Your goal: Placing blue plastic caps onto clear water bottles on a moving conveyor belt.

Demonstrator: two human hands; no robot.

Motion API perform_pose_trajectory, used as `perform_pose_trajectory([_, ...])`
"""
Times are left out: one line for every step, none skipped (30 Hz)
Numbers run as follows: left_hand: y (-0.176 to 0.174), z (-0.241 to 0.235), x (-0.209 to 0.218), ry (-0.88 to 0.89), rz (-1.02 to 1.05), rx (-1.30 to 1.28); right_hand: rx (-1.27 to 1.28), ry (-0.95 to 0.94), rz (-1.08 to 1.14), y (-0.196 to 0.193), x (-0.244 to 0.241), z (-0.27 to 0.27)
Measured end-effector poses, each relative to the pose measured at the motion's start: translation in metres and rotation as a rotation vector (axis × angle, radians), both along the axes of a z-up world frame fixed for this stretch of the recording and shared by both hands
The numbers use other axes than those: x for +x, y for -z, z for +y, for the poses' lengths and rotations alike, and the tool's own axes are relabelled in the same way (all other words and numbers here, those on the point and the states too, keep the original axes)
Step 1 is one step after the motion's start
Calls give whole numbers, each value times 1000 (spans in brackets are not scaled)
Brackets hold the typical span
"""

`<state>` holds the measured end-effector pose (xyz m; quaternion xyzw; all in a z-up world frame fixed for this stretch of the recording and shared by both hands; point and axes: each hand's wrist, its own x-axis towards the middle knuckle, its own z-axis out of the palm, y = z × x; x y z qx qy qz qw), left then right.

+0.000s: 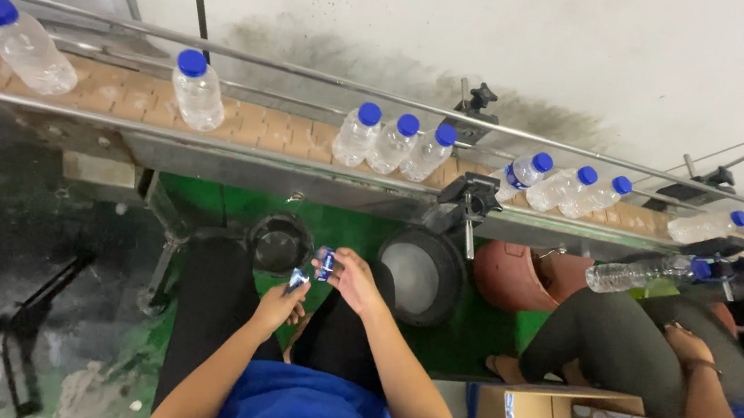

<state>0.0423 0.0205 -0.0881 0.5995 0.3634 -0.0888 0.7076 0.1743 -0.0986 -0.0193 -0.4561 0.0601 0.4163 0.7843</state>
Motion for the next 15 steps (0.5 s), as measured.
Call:
perform_pose_trajectory([-1, 1, 2, 0, -1, -6, -5, -41, -107, -21, 4, 9])
perform_pose_trajectory([-2, 3, 3, 0, -2, -11, -10, -83, -214, -42, 7, 17])
perform_pose_trajectory([2, 2, 7, -12, -6, -16, -13, -95, -217, -65, 14, 29])
perform_pose_trajectory([5, 0, 10, 7, 7, 46, -85, -148, -567, -87, 20, 42])
perform_pose_trajectory([10, -3, 8, 31, 28, 106, -158, -199, -910, -107, 23, 52])
perform_pose_trajectory([12, -5, 4, 24, 33, 98, -161, -209, -905, -131, 29, 63])
perform_pose_trajectory([13, -2, 6, 57, 43, 80, -167, -208, -1018, -156, 39, 79])
perform_pose_trajectory([14, 1, 8, 90, 53, 62, -173, -206, -1131, -181, 49, 94])
perform_pose_trajectory([17, 2, 9, 85, 54, 63, -170, -209, -1131, -203, 57, 112])
perform_pose_trajectory([20, 4, 10, 51, 23, -29, -115, -193, -1250, -224, 65, 130])
perform_pose_trajectory([23, 4, 9, 18, -6, -122, -60, -174, -1365, -245, 72, 146])
perform_pose_trajectory([17, 3, 5, 15, -2, -123, -59, -177, -1361, -254, 73, 156])
perform_pose_trajectory([11, 5, 3, -3, -8, -155, -97, -230, -1458, -265, 75, 167])
perform_pose_trajectory([4, 7, 3, -20, -15, -188, -135, -284, -1554, -276, 78, 178])
perform_pose_trajectory([0, 8, 3, -15, -11, -188, -139, -280, -1551, -278, 83, 182])
